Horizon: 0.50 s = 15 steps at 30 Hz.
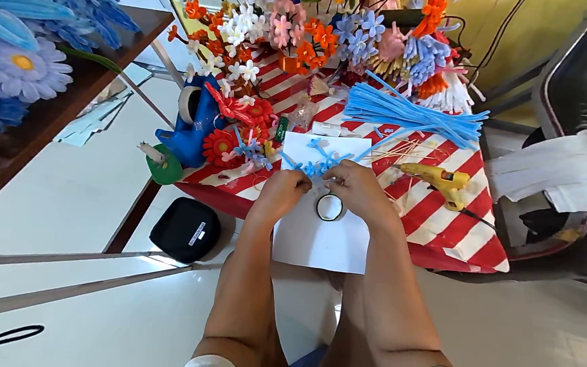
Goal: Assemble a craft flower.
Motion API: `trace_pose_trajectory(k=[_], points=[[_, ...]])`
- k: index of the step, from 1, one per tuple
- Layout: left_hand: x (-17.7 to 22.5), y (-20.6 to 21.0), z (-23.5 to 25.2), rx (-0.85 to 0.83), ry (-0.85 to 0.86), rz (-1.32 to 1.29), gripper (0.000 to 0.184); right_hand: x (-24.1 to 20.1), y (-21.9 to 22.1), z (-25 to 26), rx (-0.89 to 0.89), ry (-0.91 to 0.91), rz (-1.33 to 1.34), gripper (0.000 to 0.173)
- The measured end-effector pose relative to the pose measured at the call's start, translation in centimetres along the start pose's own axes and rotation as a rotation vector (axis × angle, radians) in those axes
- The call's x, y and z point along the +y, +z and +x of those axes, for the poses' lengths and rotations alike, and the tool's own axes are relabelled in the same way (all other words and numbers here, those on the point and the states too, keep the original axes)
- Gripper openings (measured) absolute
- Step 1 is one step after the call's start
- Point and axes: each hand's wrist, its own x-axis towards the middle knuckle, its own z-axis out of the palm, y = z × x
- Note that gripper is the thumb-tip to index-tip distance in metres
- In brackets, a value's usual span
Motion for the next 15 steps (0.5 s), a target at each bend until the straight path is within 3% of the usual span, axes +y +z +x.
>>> trace_pose_trajectory(k=[9,15], points=[[-0.28,0.26,-0.07,0.089,0.121,-0.067,0.019,-0.72,0.78,0.35,-0.046,-0.005,-0.074,0.016],[-0.62,0.09,0.00,0.042,0.113,-0.050,0.020,-0.68,0.35,0.12,-0.069,0.014,-0.068,0.017]])
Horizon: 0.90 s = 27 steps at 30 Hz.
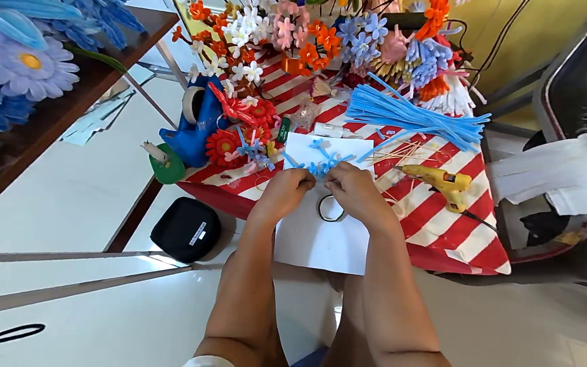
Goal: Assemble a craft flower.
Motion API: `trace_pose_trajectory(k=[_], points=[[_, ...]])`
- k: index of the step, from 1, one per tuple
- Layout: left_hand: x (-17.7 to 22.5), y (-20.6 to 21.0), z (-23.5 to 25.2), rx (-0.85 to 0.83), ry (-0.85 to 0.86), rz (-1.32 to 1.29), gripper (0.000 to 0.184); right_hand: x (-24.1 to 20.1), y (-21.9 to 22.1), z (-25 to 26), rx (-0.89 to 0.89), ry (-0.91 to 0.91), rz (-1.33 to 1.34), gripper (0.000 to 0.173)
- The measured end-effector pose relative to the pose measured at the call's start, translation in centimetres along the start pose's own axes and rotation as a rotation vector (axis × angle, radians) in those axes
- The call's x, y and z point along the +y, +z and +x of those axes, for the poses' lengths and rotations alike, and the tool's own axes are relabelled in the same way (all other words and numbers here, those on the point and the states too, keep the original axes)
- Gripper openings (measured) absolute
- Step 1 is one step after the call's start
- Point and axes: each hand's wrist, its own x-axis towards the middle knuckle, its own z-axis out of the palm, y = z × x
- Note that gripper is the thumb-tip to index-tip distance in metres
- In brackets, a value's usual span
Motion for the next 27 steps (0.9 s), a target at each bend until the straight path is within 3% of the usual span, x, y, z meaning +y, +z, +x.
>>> trace_pose_trajectory(k=[16,22,24,27], points=[[0.3,-0.2,0.0,-0.066,-0.111,0.086,0.023,1.1,-1.2,-0.8,0.063,0.027,0.000,0.014],[0.2,-0.3,-0.6,0.160,0.033,0.037,0.022,1.5,-1.6,-1.1,0.112,0.004,0.101,0.012],[0.1,0.2,-0.5,0.237,0.069,-0.032,0.030,1.7,-1.6,-1.2,0.131,-0.024,0.143,0.011],[0.8,0.7,-0.2,0.161,0.037,-0.133,0.045,1.9,-1.4,-1.2,0.145,-0.087,0.186,0.011]])
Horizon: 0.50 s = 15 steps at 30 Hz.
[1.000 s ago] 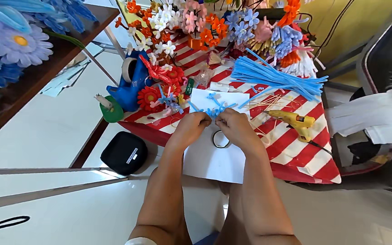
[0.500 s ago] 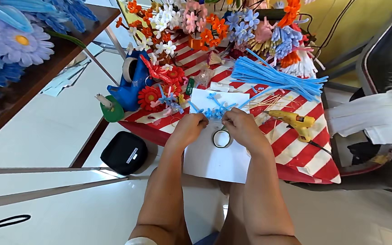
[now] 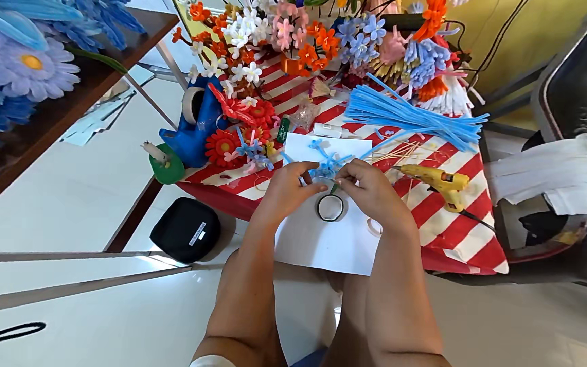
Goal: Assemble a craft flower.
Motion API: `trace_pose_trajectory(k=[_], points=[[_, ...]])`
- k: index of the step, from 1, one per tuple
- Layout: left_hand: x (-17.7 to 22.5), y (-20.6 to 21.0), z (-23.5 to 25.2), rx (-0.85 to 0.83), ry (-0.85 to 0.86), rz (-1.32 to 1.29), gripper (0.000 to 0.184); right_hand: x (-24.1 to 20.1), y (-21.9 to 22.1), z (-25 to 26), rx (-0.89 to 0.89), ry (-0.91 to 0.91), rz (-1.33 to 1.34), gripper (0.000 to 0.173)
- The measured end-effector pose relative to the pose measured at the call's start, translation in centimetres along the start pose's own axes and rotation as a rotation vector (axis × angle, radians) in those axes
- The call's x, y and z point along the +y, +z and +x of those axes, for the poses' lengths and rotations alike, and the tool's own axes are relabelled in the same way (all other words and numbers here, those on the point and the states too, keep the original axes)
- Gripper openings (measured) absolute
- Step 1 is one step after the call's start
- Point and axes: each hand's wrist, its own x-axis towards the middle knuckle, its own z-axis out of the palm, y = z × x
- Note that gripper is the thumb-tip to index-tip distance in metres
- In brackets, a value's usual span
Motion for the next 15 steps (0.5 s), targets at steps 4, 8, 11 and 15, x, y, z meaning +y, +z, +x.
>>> trace_pose_trajectory(k=[4,8,11,15], points=[[0.11,1.03,0.27,-0.023,0.018,-0.020,0.019,-0.02,0.23,0.00,-0.005,-0.019,0.020,0.012],[-0.09,1.01,0.27,-0.019,0.051,0.021,0.014,-0.03,-0.12,-0.16,-0.007,-0.025,0.011,0.012],[-0.15,0.99,0.22,-0.050,0.072,0.091,0.016,0.06,-0.18,-0.27,-0.020,-0.036,-0.012,0.013],[0.24,1.08,0.29,-0.116,0.026,0.235,0.019,-0.30,-0.21,-0.34,-0.049,-0.015,-0.064,0.014]])
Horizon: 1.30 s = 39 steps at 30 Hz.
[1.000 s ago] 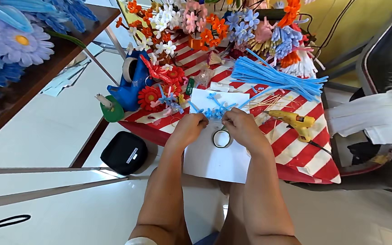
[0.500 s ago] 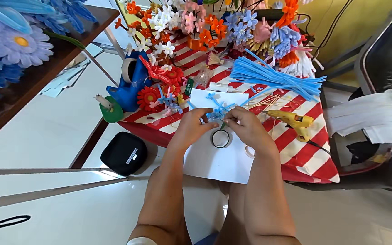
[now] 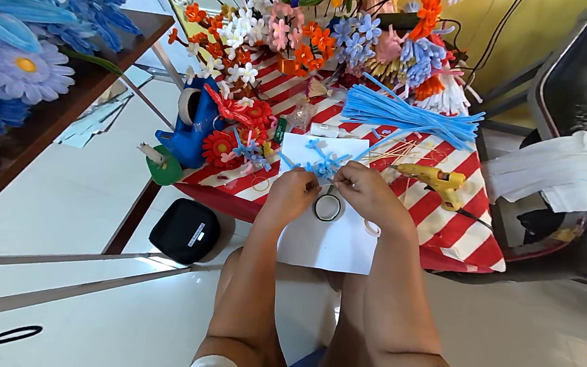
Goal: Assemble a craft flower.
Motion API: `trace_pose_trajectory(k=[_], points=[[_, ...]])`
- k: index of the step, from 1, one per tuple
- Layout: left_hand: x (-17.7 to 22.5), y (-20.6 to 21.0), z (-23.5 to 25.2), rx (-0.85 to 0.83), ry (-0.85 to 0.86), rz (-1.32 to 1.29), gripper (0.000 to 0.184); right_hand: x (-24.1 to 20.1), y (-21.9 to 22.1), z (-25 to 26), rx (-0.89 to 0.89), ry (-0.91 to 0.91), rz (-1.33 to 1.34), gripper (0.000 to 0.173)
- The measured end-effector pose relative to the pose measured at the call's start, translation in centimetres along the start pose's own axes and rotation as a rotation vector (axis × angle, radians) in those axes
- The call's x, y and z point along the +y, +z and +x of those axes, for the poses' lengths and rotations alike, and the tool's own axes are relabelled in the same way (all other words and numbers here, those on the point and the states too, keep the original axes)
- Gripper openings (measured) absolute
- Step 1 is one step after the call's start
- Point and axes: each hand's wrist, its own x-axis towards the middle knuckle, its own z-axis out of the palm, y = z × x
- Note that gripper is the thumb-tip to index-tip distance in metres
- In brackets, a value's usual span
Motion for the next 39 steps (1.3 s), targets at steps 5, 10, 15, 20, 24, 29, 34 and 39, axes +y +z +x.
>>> trace_pose_trajectory(k=[5,10,15,20,24,29,34,39], points=[[0.7,-0.3,0.1,-0.029,-0.103,0.084,0.019,-0.1,0.0,0.0,0.002,0.004,-0.029,0.014],[0.4,-0.5,0.1,-0.019,-0.104,0.156,0.019,0.3,-0.5,-0.2,0.047,0.014,-0.033,0.013],[0.4,-1.0,0.0,-0.055,-0.166,0.159,0.023,0.7,-1.0,-0.4,0.074,0.032,-0.014,0.012],[-0.1,-1.2,-0.4,0.074,-0.066,0.018,0.026,1.1,-1.1,-0.6,0.108,-0.013,0.075,0.013],[-0.4,-0.7,-0.6,0.292,0.091,-0.111,0.012,0.7,-1.1,-0.8,0.137,-0.150,0.247,0.010],[-0.5,-0.7,-0.4,0.270,0.076,-0.115,0.011,0.6,-1.1,-0.9,0.169,-0.219,0.311,0.009],[-0.6,-0.3,-0.5,0.262,0.176,-0.270,0.015,0.5,-1.1,-0.8,0.185,-0.216,0.328,0.007],[0.3,1.2,-0.3,0.298,0.225,-0.772,0.016,-0.2,-0.3,-0.5,0.169,-0.218,0.351,0.007]])
